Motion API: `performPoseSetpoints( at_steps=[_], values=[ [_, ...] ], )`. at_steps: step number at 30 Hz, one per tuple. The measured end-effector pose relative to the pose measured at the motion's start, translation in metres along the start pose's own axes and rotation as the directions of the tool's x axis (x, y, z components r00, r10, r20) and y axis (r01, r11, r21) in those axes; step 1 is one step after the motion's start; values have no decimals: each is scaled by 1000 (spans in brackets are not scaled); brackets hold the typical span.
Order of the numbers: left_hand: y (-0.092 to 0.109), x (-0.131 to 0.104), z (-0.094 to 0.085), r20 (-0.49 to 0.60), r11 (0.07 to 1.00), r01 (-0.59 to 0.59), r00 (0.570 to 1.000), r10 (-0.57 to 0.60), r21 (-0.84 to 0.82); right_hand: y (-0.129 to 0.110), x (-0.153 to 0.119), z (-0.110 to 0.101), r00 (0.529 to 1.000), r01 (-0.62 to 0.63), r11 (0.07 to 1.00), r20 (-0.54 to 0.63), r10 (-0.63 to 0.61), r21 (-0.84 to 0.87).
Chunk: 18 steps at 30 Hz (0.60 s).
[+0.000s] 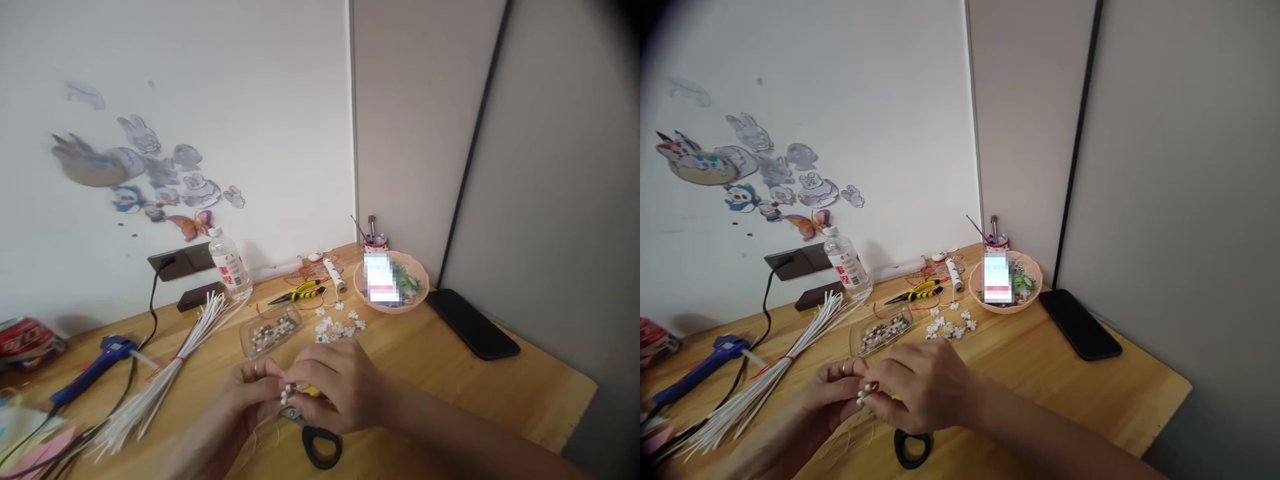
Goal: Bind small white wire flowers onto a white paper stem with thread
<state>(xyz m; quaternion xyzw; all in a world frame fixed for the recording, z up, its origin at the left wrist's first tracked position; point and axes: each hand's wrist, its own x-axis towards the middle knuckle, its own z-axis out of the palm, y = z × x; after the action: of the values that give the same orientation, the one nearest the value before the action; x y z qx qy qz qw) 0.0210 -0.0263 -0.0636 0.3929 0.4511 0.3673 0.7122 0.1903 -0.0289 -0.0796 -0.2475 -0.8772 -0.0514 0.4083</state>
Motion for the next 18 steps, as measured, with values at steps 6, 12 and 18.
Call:
performPoseSetpoints(
  at_steps=[6, 12, 18],
  values=[
    [2, 4, 4, -88, 982, -145, 984, 156, 117, -9, 5, -1, 927, -374, 882, 85, 366, 286],
    [0, 10, -2, -146, 938, -243, 948, 284, 249, -11, 6, 1, 863, -496, 771, 131, 487, 399],
    [5, 1, 7, -182, 894, -257, 922, 340, 367, -8, 6, 8, 805, -564, 597, 219, 552, 571]
  ],
)
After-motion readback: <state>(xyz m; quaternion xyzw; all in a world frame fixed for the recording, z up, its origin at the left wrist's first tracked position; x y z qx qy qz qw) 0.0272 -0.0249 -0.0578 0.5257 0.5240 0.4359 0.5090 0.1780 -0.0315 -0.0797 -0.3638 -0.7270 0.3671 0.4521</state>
